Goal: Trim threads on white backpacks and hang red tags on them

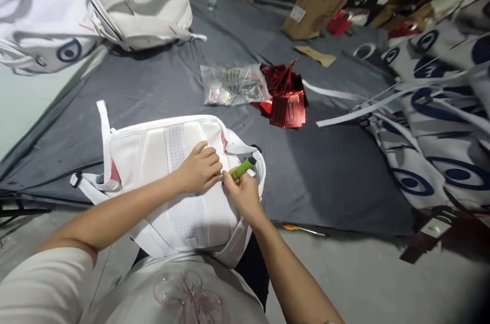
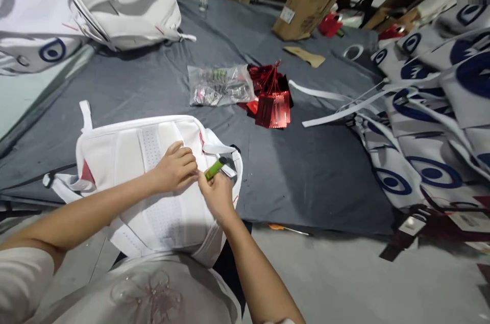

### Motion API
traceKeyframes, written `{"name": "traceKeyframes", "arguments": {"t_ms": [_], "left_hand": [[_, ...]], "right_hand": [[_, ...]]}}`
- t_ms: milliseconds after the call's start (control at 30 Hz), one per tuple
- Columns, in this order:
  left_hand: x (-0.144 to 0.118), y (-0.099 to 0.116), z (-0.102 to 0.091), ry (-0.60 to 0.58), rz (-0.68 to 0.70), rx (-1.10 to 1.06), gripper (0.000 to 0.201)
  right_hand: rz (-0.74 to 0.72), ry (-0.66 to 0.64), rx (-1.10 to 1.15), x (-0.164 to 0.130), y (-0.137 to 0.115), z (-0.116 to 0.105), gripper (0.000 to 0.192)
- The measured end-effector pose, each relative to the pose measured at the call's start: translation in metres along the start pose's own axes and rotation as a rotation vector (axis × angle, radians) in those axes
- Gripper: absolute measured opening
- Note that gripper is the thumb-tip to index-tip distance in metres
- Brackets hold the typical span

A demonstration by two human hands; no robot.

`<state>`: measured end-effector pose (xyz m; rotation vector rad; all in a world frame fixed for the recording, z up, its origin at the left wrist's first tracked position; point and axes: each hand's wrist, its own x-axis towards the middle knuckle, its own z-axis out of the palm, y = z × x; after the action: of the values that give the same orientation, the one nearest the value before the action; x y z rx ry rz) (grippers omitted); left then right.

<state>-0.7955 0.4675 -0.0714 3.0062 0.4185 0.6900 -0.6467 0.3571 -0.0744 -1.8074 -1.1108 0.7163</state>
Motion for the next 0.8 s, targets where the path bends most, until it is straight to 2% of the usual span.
{"name": "traceKeyframes", "arguments": {"t_ms": [67,133,233,300,400,433,500,567,633,733,800], "left_hand": [[0.015,-0.016,-0.021,-0.181,0.123,0.088,0.023],[0.028,-0.025,-0.041,-0.312,0.155,0.173,0.024],[0.036,-0.017,-0.072,-0.379,0.129,0.259,0.026],[0.031,0.007,-0.098,-0.314,0.113,0.296,0.029],[0.016,0.059,-0.141,-0.135,0.089,0.379,0.025],[0.011,0.077,-0.153,-0.085,0.073,0.405,0.022],[0.002,0.105,-0.166,-0.002,0.017,0.429,0.019],[-0.008,0.121,-0.162,0.071,-0.07,0.416,0.02],[-0.021,0.125,-0.143,0.112,-0.179,0.38,0.023],[-0.04,0.114,-0.112,0.09,-0.251,0.223,0.018],[-0.043,0.097,-0.106,0.132,-0.23,0.119,0.009]], "right_hand": [[-0.003,-0.004,0.125,-0.014,0.0,-0.002,0.035],[-0.006,0.022,0.255,-0.031,0.001,-0.003,0.04],[-0.161,0.091,0.267,-0.052,0.002,-0.003,0.045],[-0.373,0.212,0.196,-0.058,-0.004,-0.004,0.038],[-0.7,0.392,0.105,-0.064,-0.032,-0.016,0.036],[-0.793,0.409,0.09,-0.066,-0.044,-0.022,0.036],[-0.924,0.353,0.056,-0.067,-0.067,-0.036,0.036],[-0.984,0.242,-0.024,-0.065,-0.077,-0.046,0.034],[-1.012,0.124,-0.099,-0.061,-0.071,-0.047,0.031],[-1.054,-0.004,-0.114,-0.055,-0.039,-0.035,0.027],[-1.037,0.008,-0.119,-0.054,-0.017,-0.024,0.027]]}}
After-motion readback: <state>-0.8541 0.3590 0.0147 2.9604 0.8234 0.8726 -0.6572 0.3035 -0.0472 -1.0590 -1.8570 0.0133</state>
